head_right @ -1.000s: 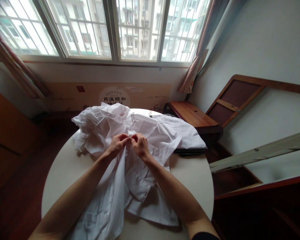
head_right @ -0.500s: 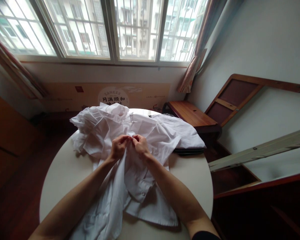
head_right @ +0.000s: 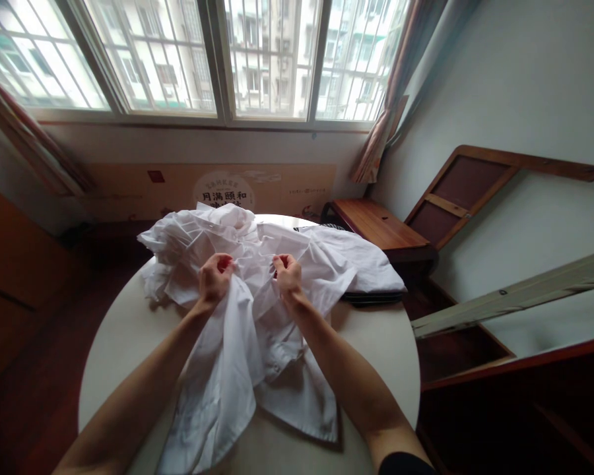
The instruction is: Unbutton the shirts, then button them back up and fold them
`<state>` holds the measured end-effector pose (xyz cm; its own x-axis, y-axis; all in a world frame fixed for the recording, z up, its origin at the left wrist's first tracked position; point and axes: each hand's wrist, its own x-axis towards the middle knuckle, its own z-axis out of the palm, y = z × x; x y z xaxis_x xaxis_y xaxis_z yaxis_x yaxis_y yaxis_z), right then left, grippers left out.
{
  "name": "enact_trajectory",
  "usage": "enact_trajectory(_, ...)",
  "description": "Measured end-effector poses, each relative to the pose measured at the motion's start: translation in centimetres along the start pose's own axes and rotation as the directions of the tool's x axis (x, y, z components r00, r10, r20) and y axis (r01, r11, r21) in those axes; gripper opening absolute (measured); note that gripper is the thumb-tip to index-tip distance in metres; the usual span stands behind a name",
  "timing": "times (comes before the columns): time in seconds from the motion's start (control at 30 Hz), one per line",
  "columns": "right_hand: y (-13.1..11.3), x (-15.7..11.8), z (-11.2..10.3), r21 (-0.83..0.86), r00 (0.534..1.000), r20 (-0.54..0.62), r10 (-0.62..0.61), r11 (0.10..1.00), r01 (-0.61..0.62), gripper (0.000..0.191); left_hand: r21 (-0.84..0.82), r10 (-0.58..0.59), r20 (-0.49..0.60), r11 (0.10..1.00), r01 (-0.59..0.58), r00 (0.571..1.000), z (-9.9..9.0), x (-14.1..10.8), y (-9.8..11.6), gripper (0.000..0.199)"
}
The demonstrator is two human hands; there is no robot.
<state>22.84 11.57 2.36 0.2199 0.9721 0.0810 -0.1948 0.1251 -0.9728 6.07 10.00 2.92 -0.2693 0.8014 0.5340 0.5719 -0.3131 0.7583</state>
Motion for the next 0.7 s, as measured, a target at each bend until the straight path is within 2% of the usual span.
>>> enact_trajectory(0.07,-0.6,0.6,0.0,-0.004,1.0,-0.012,-0.024,1.0,0.024,0.025,0.158,0.137,-0.019,0.978,-0.133,0.99,-1.4,-0.1,1.5,0.015)
enact_trajectory(0.1,-1.0,0.9,0.1,-0.021,0.999,-0.027,-0.04,0.999,0.039,0.025,0.212,0.204,0.02,0.956,-0.203,0.979,-1.9,-0.6,2.6,0.015)
enact_trajectory(0.17,-1.6,1.3,0.4,-0.079,0.995,-0.068,-0.068,0.995,0.063,0.023,0.275,0.292,0.186,0.901,-0.335,0.938,-2.6,-2.2,4.9,0.015)
enact_trajectory(0.23,-2.1,1.5,0.8,-0.144,0.989,-0.105,-0.101,0.986,0.085,0.022,0.31,0.304,0.359,0.853,-0.42,0.882,-2.5,-4.2,6.7,0.02)
enact_trajectory(0.27,-2.3,1.6,1.0,-0.171,0.987,-0.115,-0.114,0.981,0.093,0.022,0.328,0.288,0.409,0.839,-0.434,0.866,-2.2,-5.1,7.2,0.021)
enact_trajectory(0.33,-2.4,1.7,1.4,-0.193,0.987,-0.111,-0.119,0.977,0.097,0.023,0.361,0.238,0.438,0.837,-0.411,0.867,-1.5,-6.4,7.4,0.018)
enact_trajectory(0.4,-2.4,1.8,1.5,-0.16,0.991,-0.089,-0.098,0.984,0.083,0.025,0.382,0.191,0.418,0.85,-0.363,0.888,-0.8,-6.6,6.7,0.011)
enact_trajectory(0.47,-2.3,1.9,1.4,-0.094,0.996,-0.049,-0.069,0.994,0.064,0.025,0.388,0.155,0.411,0.862,-0.326,0.898,-0.6,-6.0,5.6,0.009)
enact_trajectory(0.57,-2.4,1.5,0.5,-0.101,0.997,0.003,-0.078,0.992,0.078,0.023,0.309,0.082,0.473,0.917,-0.252,0.877,-1.1,-4.5,4.0,0.011)
enact_trajectory(0.63,-2.7,0.4,-0.4,-0.239,0.979,0.015,-0.204,0.95,0.202,0.022,0.17,0.035,0.512,0.975,-0.141,0.858,-1.8,-3.7,3.1,0.013)
enact_trajectory(0.7,-3.2,-1.5,-1.2,-0.385,0.918,0.082,-0.388,0.837,0.388,0.02,-0.038,0.008,0.523,0.999,0.014,0.852,-2.3,-3.1,2.4,0.013)
